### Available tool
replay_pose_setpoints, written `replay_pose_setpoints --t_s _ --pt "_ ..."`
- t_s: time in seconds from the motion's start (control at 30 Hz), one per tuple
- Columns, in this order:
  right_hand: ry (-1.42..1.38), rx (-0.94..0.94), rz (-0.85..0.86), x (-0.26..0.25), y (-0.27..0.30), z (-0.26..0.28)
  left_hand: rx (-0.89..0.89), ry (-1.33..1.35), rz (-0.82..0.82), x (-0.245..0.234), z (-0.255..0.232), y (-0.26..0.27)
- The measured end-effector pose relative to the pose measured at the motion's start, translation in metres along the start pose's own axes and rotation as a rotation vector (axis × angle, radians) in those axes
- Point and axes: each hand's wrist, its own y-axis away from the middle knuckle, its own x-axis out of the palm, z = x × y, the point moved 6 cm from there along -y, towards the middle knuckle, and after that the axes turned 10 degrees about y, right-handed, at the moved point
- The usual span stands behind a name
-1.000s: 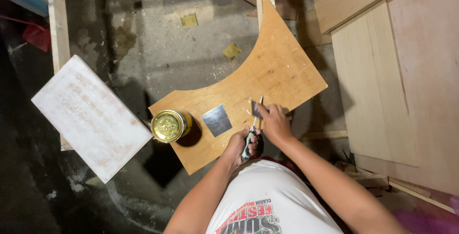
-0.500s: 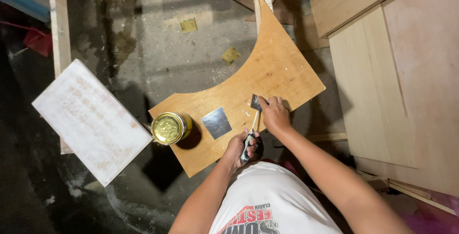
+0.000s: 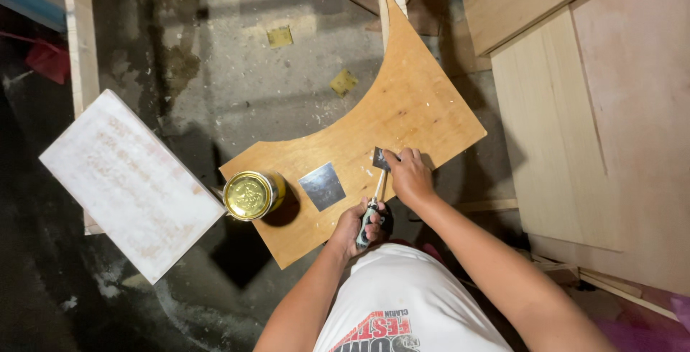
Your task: The person applies wood putty from a tin onto small squares of sandpaper and then uses a putty knife to spread the putty across the surface of a rectangular wooden board.
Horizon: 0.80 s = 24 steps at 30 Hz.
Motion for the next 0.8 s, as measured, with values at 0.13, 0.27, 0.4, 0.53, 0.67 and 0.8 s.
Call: replay_pose_setpoints --t_s 0.13,0.27,0.4,0.53,0.67,0.8 --pt "0.008 -0.005 0.023 0.012 -0.001 -0.006 0.005 -0.03 -0.003 0.001 -0.001 0.001" --pt "0.029 -0.007 -0.048 0.005 0.001 -0.005 0.038 -0.053 -0.009 0.007 -0.004 0.003" --pt "0.031 0.009 -0.042 0.004 -0.001 -0.003 0.055 -0.068 -0.016 0.006 -0.004 0.005" --pt "0.038 0.005 -0.073 0.0 0.007 0.007 0.069 -0.065 -0.011 0.004 -0.004 0.006" --pt "0.016 0.011 -0.043 0.001 0.009 0.0 0.081 -0.081 -0.033 0.003 0.001 0.011" --pt "-0.006 0.235 0.092 0.016 -0.024 -0.046 0.119 -0.101 -0.026 0.009 -0.005 0.014"
